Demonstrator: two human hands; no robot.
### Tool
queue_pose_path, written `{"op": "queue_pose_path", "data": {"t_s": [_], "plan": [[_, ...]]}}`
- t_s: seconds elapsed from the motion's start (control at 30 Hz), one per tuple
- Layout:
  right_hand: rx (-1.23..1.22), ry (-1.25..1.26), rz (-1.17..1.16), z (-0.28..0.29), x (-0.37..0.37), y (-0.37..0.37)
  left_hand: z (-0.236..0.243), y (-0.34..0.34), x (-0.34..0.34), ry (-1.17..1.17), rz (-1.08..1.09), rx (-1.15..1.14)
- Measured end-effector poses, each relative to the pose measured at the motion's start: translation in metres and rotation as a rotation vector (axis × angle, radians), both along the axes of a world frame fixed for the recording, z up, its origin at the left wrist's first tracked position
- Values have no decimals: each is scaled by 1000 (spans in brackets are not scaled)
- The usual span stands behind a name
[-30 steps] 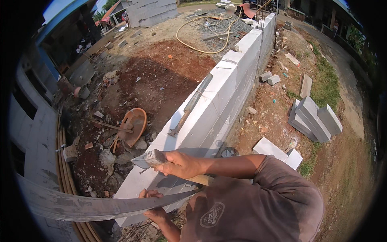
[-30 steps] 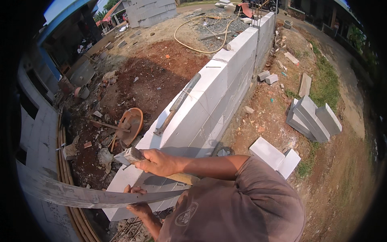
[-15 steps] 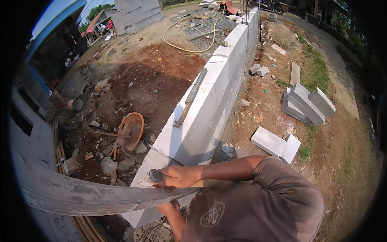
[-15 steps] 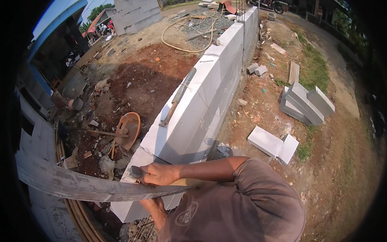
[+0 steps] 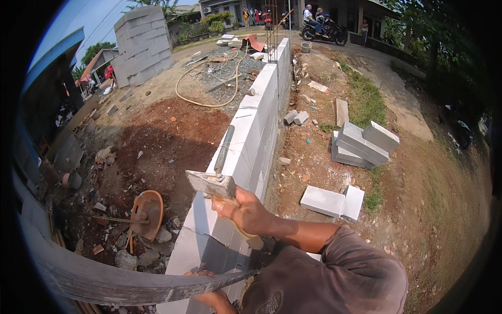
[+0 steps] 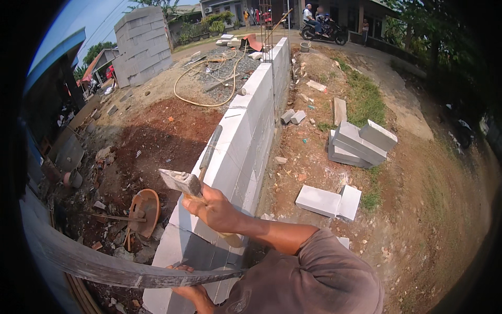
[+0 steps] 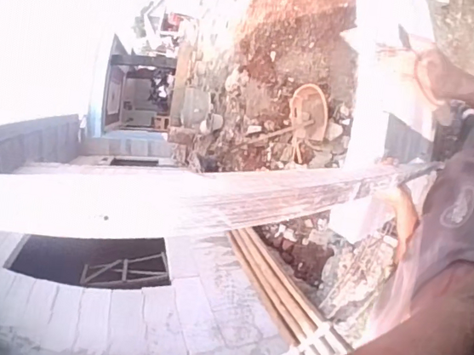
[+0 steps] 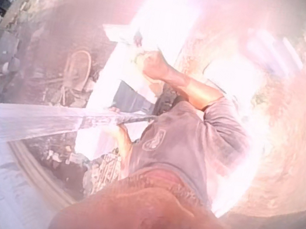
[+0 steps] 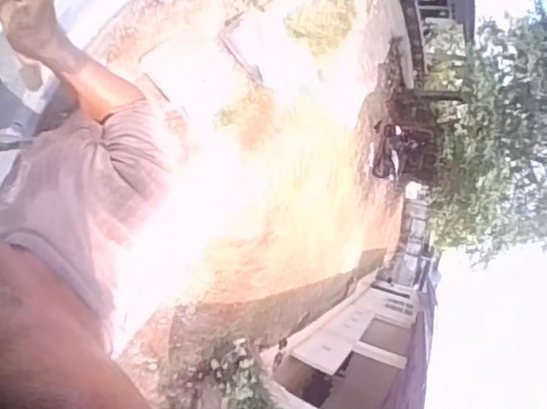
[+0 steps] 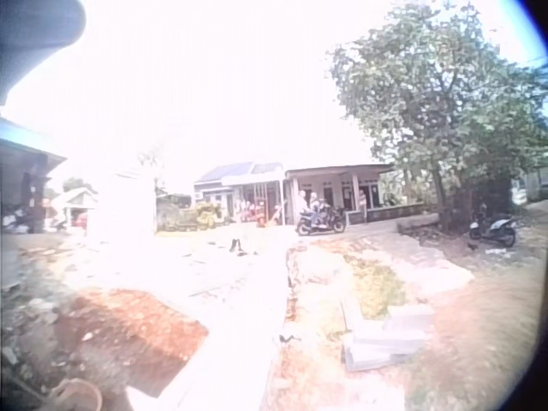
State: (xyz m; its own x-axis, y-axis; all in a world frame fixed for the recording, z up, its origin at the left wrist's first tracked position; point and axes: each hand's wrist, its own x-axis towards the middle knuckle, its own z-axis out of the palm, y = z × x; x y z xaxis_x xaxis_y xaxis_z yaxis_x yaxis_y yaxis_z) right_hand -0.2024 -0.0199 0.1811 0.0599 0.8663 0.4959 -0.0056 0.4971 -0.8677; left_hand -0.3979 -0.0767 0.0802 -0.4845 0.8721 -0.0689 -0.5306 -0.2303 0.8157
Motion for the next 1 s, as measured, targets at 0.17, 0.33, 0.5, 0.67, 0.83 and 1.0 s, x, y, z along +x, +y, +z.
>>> {"op": "queue_pose_path", "data": {"t_s": [0.17,0.33,0.5,0.67,0.83,1.0], "plan": [[-98,252,63,9,34,-5,-3,4,2,156,-75,82],[-301,111,95,-19,26,6,-5,12,13,174,-60,66],[-216,-232,393,-41,4,16,-27,18,-3,377,-88,40],[-176,-52,738,-50,-9,18,-15,39,39,529,16,103],[-336,-397,658,-66,-12,28,-9,53,61,608,110,173],[-159,-53,531,-86,-26,17,-9,59,72,634,171,292]]}}
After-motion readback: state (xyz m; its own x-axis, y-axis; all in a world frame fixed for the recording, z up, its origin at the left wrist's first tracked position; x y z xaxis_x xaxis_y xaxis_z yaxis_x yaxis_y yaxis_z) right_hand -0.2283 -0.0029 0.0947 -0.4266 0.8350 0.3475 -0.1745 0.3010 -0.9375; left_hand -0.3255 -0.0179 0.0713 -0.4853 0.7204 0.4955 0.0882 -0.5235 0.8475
